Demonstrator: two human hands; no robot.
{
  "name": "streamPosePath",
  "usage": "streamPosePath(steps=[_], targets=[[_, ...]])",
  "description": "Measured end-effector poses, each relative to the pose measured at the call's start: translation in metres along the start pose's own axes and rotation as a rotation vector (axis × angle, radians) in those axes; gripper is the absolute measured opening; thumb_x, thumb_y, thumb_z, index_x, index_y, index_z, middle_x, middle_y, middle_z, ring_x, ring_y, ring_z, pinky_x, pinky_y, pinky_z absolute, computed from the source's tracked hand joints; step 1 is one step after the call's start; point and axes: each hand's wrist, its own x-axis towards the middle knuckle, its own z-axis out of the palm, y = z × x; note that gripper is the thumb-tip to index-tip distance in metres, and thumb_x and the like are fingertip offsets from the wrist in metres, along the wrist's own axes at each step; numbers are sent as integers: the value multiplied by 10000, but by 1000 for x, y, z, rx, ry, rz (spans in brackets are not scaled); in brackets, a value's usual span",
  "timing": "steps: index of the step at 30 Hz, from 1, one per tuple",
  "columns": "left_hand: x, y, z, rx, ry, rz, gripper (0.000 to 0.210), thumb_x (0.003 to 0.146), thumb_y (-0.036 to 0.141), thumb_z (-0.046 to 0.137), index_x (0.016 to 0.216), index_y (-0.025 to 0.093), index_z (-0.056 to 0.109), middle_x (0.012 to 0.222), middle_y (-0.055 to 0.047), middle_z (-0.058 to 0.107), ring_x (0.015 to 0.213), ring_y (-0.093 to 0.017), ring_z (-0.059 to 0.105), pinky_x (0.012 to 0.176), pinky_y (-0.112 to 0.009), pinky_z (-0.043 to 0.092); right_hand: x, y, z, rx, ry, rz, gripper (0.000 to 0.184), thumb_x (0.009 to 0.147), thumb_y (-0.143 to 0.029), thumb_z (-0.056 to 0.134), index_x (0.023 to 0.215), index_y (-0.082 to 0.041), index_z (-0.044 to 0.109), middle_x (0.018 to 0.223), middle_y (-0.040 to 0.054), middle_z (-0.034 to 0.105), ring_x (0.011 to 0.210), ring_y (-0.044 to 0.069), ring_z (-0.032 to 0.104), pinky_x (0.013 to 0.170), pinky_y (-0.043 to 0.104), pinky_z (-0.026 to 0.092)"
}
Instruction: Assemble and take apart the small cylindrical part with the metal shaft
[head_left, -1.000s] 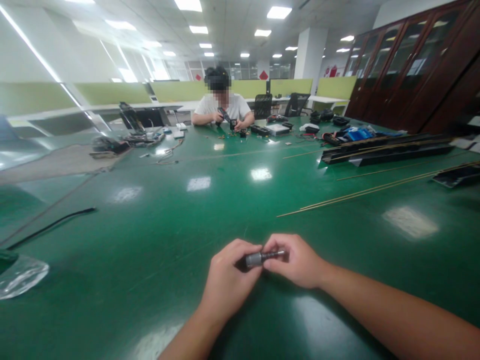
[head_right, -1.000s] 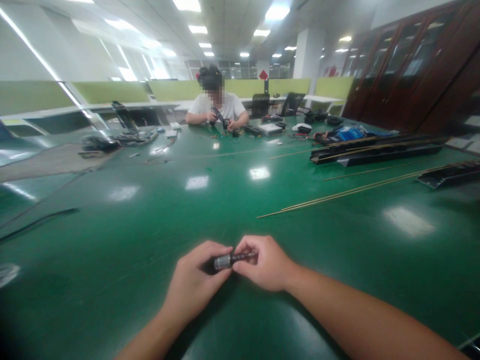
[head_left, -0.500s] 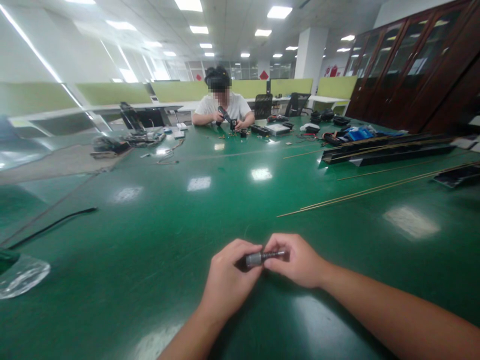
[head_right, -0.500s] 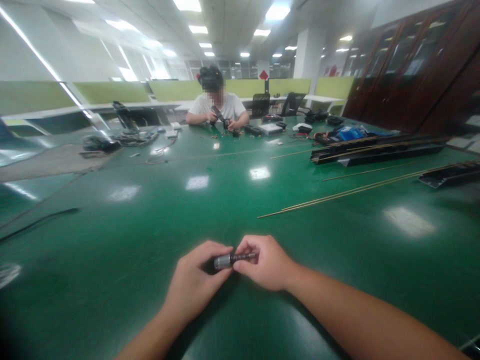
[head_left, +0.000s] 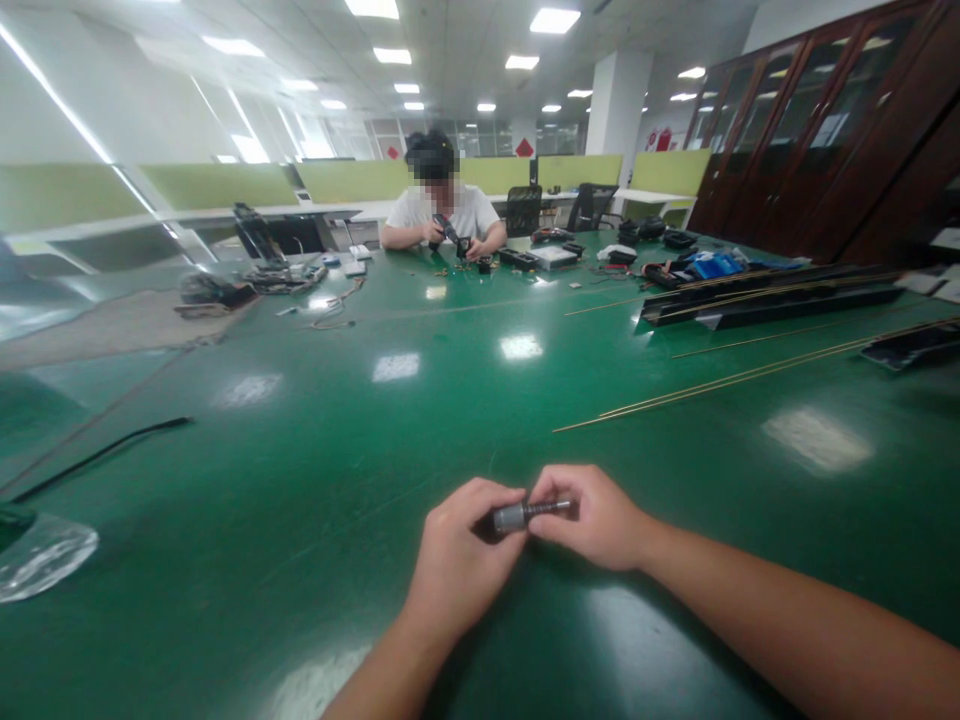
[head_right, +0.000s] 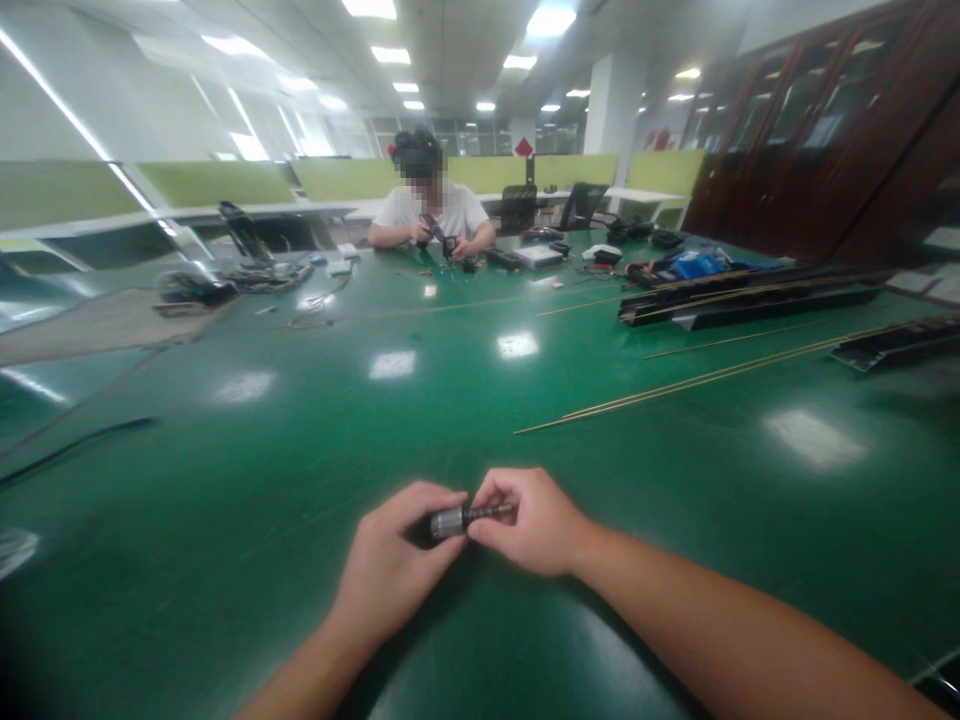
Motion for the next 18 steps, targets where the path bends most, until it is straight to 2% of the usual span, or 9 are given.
streamPosePath(steps=[18], targets=[[-2, 1, 6, -91, 12, 1, 282, 733, 36, 704, 942, 225, 722, 892, 0, 705, 818, -143, 651, 736, -244, 503, -2, -3, 0, 28, -12, 18, 120, 757, -220, 715, 777, -151, 619, 715, 5, 644, 645, 138, 584, 589, 223, 442]])
